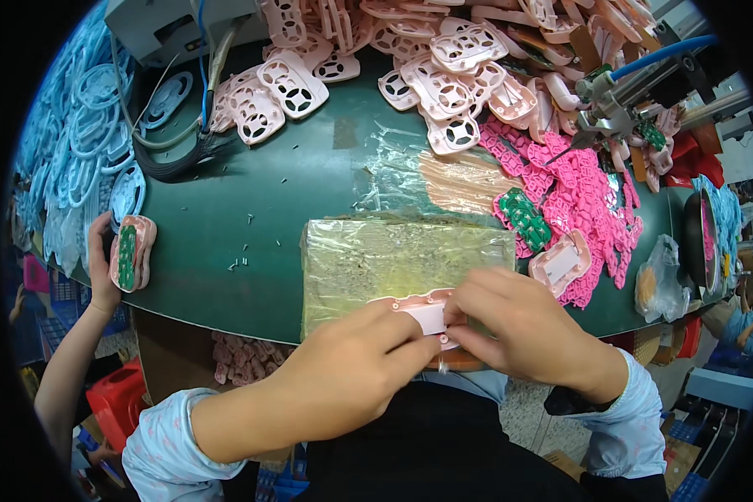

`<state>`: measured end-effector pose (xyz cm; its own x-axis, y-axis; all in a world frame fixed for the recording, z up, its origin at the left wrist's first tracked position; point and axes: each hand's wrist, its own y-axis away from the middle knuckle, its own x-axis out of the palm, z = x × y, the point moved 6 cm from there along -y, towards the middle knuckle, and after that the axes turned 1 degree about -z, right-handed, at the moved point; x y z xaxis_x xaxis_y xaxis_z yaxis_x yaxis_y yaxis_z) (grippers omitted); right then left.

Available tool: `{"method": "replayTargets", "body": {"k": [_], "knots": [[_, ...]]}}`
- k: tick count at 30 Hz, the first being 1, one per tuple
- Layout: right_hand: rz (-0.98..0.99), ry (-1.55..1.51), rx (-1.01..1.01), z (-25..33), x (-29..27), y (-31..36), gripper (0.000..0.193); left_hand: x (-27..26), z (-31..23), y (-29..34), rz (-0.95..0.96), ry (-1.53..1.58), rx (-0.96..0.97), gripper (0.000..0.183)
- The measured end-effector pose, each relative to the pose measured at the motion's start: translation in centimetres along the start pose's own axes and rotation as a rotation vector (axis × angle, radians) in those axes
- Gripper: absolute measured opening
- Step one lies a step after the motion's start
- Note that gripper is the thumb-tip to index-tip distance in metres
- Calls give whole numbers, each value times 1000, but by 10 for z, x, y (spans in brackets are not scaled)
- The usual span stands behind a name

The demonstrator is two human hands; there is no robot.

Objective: The person assembles small electronic devices by inserting green circuit boards into pink plastic housings, closing the cases, and using a pneumatic tool to fasten them. They repeat this process for multiple units, occasionally handling a battery and placing finished items aside.

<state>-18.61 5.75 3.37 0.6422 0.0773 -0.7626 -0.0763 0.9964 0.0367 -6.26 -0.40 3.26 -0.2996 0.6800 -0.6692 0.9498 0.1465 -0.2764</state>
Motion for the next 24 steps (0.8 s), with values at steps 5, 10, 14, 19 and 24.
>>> {"method": "replayTargets", "body": {"k": [5, 10, 14, 19, 24], "knots": [[61, -142, -6, -9, -1, 2, 21, -7, 8, -3, -85, 151, -267, 28], [-107, -224, -80, -3, -23, 10, 33, -5, 15, 1, -168, 145, -428, 29], [-184, 35, -299, 13, -13, 13, 32, -5, 15, 3, -184, 45, -366, 32], [-171, 153, -345, 8, -1, 9, 37, -11, 13, 10, -256, -46, -419, 51], [-99, 146, -367, 9, 0, 5, 36, -5, 13, 24, -290, 72, -335, 74]]}}
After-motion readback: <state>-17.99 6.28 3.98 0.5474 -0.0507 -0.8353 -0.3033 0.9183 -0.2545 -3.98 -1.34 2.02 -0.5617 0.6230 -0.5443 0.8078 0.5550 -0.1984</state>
